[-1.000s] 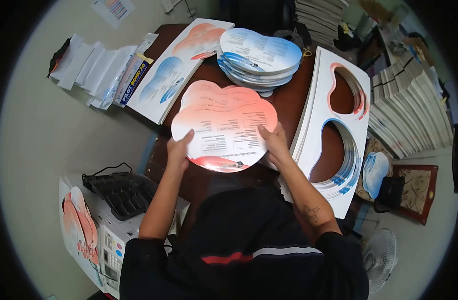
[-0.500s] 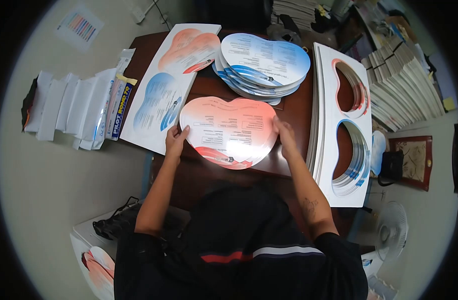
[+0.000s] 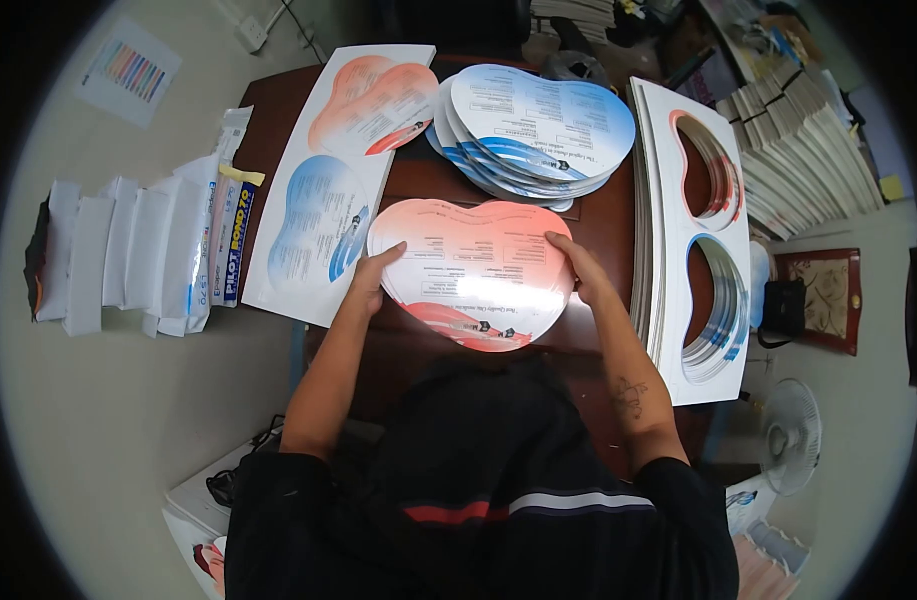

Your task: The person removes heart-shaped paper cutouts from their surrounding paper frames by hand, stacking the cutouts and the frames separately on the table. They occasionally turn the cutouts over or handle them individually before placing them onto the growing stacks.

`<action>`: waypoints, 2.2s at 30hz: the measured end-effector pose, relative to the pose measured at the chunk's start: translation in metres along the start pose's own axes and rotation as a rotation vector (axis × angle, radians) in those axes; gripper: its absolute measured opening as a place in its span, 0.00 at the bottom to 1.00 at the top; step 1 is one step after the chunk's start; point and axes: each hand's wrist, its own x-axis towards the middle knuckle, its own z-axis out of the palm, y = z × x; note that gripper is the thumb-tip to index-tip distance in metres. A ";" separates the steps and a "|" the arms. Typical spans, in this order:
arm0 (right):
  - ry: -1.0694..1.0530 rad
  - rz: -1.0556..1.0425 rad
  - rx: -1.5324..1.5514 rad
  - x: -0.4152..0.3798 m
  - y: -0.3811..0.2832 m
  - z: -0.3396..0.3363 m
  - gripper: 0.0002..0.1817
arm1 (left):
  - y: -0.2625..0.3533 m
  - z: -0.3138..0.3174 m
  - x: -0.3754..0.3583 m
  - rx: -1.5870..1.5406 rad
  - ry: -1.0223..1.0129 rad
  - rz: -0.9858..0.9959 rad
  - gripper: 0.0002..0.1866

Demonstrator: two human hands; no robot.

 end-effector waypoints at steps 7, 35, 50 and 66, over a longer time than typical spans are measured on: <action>0.053 -0.051 -0.072 0.014 0.016 -0.001 0.40 | 0.010 0.006 -0.012 0.151 0.075 -0.062 0.33; -0.676 -0.270 -1.388 0.079 -0.069 0.179 0.51 | -0.105 0.111 -0.102 -0.654 0.218 -0.059 0.37; -0.666 -0.345 -1.406 0.072 -0.073 0.167 0.53 | -0.084 0.128 -0.122 -0.419 0.354 -0.272 0.31; -0.489 -0.480 -1.666 0.020 -0.087 0.136 0.46 | -0.091 0.122 -0.124 -0.684 0.119 -0.340 0.35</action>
